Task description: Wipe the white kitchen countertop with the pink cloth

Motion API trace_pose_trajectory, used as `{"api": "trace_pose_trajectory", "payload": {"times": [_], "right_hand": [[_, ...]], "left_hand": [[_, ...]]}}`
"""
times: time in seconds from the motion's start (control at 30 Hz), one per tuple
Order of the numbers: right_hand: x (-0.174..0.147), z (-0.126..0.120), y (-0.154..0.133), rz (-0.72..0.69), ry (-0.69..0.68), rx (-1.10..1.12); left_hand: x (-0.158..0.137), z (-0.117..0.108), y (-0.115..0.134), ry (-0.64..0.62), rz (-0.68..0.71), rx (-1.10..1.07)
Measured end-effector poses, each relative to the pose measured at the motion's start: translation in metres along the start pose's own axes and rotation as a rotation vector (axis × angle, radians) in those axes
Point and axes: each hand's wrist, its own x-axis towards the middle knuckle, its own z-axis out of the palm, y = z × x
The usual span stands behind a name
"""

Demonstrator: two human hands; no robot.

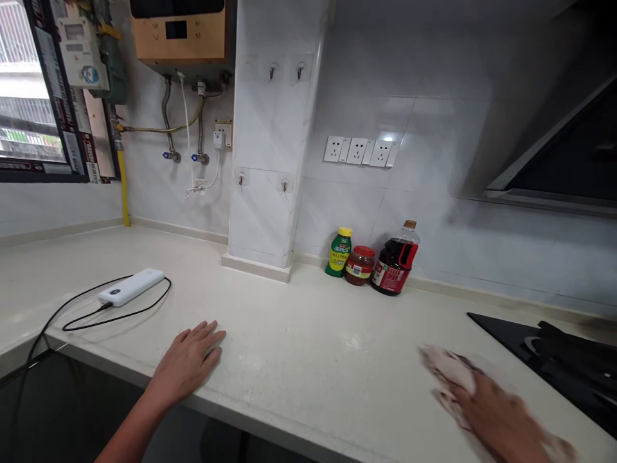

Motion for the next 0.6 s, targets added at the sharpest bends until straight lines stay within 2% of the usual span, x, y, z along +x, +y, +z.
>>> {"api": "trace_pose_trajectory", "payload": {"times": [0.17, 0.27, 0.33, 0.4, 0.47, 0.53, 0.6], "right_hand": [[-0.008, 0.004, -0.16, -0.248, -0.192, 0.139], [-0.036, 0.008, -0.252, -0.443, -0.353, 0.235], [-0.061, 0.004, -0.3, -0.605, -0.428, 0.305], [-0.086, -0.001, -0.328, -0.753, -0.452, 0.375], [-0.106, -0.006, -0.335, -0.853, -0.427, 0.475], [-0.12, -0.006, -0.325, -0.897, -0.388, 0.567], [-0.127, -0.001, -0.303, -0.908, -0.368, 0.589]], "left_hand": [[0.001, -0.001, 0.0, 0.018, -0.003, -0.02], [0.002, 0.003, -0.004, 0.043, 0.007, -0.021], [0.002, 0.006, -0.008, 0.055, 0.03, -0.014], [0.002, 0.009, -0.011, 0.074, 0.051, -0.004], [0.003, 0.01, -0.015, 0.086, 0.065, 0.008], [0.004, 0.012, -0.018, 0.079, 0.083, 0.014], [0.005, 0.013, -0.02, 0.076, 0.097, 0.011]]}}
